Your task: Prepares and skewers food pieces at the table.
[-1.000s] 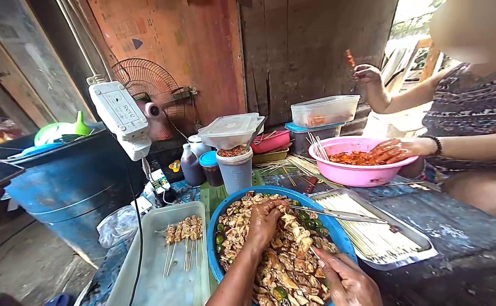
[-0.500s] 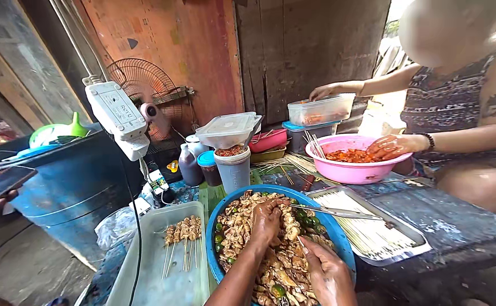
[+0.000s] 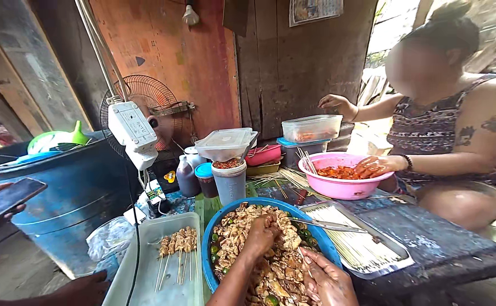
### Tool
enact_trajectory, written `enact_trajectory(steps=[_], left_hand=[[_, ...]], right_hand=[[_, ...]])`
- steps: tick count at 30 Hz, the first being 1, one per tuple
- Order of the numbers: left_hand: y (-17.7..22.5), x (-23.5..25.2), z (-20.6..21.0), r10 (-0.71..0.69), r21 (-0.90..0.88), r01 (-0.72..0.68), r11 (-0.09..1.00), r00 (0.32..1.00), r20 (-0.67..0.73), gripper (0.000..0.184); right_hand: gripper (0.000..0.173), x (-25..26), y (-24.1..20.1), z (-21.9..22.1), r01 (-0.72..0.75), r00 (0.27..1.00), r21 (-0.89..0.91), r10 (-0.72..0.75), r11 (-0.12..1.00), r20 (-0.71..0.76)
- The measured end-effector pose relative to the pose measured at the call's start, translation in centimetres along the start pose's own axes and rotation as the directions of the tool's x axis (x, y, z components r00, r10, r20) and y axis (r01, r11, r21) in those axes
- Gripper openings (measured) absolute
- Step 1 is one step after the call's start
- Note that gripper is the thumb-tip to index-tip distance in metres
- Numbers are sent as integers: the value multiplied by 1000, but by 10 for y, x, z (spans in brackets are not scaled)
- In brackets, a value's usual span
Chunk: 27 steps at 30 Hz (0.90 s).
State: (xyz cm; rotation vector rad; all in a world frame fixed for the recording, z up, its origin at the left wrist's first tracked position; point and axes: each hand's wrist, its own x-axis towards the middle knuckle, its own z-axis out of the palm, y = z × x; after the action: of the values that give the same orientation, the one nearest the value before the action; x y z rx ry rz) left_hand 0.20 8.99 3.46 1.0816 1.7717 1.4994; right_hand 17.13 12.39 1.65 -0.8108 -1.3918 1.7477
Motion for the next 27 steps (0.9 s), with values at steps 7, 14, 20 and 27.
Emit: enact_trajectory(steps=[7,14,20,27], left_hand=[[16,-27,22,-15,156,-18,988,978,207,18],[19,-25,-2,-31,-102,26,994,999,-42,41],[32,-32,8,-328,-782,199,590,945,-7,41],[34,-29,22,-306,-818,16,576,931,-198,40]], right_hand=[[25,7,-7,10,46,999,89,-43,995,-29],[20,0,-6,1,151,988,-119,-146,981,43],[25,-10,6,14,282,959,-245,-265,928,99],[30,-15,26,14,533,846,-472,-451,703,285]])
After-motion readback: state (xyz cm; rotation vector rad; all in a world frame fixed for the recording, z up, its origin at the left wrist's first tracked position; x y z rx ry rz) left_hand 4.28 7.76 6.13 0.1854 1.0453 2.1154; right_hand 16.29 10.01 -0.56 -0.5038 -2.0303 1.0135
